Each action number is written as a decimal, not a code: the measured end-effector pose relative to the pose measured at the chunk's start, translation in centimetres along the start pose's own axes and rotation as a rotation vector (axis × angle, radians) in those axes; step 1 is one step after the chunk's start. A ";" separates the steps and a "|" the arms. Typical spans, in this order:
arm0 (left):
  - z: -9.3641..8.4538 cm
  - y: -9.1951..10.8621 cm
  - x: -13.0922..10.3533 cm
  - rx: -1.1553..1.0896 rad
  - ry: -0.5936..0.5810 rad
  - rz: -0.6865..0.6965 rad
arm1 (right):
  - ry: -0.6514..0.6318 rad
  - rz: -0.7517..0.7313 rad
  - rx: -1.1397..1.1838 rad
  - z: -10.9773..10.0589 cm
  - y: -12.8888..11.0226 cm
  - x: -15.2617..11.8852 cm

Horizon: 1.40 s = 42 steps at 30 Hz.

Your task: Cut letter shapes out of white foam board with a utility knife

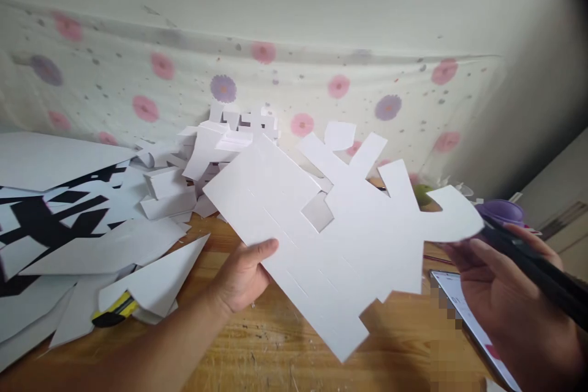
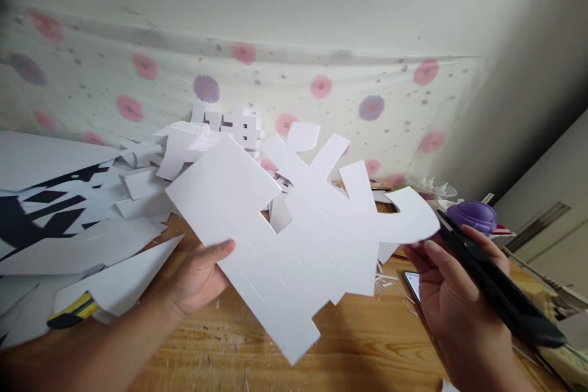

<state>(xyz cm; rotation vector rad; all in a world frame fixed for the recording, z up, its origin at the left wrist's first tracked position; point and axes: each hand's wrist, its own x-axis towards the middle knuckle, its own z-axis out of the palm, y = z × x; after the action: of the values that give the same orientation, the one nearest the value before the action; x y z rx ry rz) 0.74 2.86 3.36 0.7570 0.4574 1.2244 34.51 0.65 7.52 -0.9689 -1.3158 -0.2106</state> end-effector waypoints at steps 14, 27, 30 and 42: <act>0.4 -0.4 0.0 -0.053 0.026 0.060 | -0.019 1.083 0.859 4.0 -1.6 -6.7; -0.9 0.9 1.0 0.114 -0.003 0.179 | 0.227 0.924 0.660 1.3 1.0 -2.7; -2.0 2.9 2.1 0.356 0.087 0.213 | 0.256 0.862 0.664 0.0 2.2 -1.1; -1.8 1.0 1.2 0.539 -0.007 -0.088 | 0.077 0.694 0.565 0.2 3.2 -0.7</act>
<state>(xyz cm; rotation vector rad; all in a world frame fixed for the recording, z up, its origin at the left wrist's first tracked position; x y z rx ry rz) -0.80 4.67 2.93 1.1826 0.8235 1.0215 36.16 2.49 5.36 -0.8552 -0.8278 0.6206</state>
